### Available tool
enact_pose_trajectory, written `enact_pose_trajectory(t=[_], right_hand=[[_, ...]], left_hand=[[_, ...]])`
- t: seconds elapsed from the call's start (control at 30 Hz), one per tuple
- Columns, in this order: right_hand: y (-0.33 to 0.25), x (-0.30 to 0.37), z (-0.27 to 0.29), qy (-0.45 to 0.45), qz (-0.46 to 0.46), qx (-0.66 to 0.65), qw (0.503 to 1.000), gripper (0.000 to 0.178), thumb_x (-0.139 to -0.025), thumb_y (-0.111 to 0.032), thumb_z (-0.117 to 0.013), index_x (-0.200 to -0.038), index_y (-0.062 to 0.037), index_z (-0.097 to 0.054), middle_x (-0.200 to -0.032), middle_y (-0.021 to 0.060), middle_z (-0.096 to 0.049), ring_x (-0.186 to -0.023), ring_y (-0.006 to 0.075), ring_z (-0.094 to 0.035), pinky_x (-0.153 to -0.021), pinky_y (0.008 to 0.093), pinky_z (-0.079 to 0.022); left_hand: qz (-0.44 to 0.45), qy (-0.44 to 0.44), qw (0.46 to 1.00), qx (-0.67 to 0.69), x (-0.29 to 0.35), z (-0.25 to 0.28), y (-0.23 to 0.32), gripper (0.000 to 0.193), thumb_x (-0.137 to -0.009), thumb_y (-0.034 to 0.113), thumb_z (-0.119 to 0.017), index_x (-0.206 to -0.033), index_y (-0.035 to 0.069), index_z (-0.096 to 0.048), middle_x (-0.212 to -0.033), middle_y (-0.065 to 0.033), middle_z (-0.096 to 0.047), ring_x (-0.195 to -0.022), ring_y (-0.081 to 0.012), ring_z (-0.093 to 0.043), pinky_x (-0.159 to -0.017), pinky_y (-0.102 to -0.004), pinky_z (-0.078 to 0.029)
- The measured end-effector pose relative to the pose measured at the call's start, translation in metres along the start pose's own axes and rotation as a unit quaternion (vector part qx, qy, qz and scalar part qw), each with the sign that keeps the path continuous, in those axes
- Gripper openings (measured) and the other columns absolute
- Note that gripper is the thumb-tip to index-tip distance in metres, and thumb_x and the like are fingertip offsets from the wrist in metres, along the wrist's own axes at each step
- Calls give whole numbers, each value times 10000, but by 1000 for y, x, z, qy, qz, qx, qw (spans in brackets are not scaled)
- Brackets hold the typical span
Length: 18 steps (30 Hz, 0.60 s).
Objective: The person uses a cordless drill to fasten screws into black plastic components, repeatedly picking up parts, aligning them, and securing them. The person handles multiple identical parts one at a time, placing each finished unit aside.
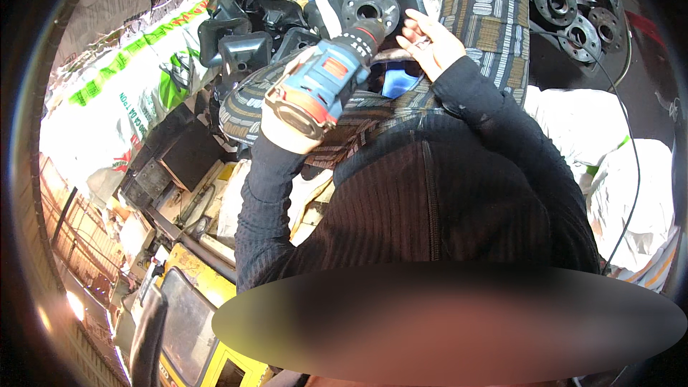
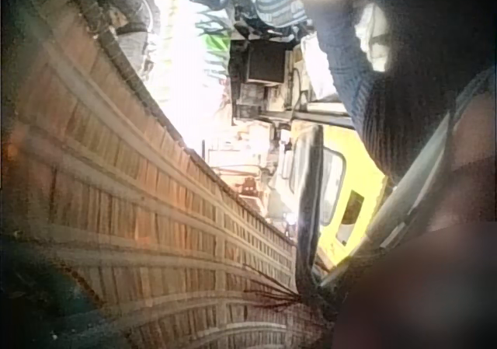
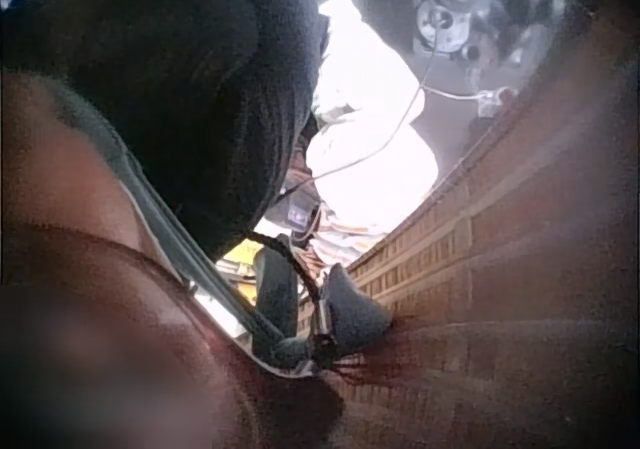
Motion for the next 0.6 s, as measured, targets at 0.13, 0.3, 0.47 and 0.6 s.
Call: enact_pose_trajectory(t=[0.13, 0.3, 0.47, 0.6], right_hand=[[7, -9, 2, 63, 55, 166, 983, 302, -916, -174, -557, -1145, 22, -540, -761, -21, -474, -541, 57, -380, -546, 233, -411], [10, -26, 3, 100, 71, 302, 945, 283, -843, -188, -676, -1029, -4, -569, -734, -19, -520, -469, 36, -402, -423, 182, -387], [13, -37, 6, 30, 44, 293, 955, 411, -798, -308, -715, -1022, 17, -599, -817, 41, -594, -519, 68, -491, -460, 209, -441], [13, -37, 6, 29, 68, 337, 938, 338, -813, -271, -701, -994, 1, -618, -694, 3, -566, -510, 57, -462, -437, 223, -385]], left_hand=[[128, 79, 983, 108, -6, 10, -14, 459, -752, 212, -719, -1148, 54, -553, -1111, -118, -598, -1034, -283, -577, -903, -402, -450], [217, -2, 971, 98, -22, 0, -37, 479, -729, 127, -736, -1154, 29, -539, -1099, -120, -608, -990, -244, -601, -856, -353, -483], [234, -62, 964, 110, -45, 9, -40, 447, -711, 127, -748, -1107, 18, -573, -1093, -139, -610, -966, -261, -611, -831, -346, -500], [73, -72, 995, -5, -65, 25, -41, 507, -683, 261, -740, -1106, 38, -571, -983, -149, -645, -906, -279, -641, -799, -330, -515]])
Point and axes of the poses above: each hand's wrist, its own x-axis away from the middle knuckle, its own z-axis out of the back of the hand, y = z × x, the point moved 3 cm from there along -x, towards the middle knuckle
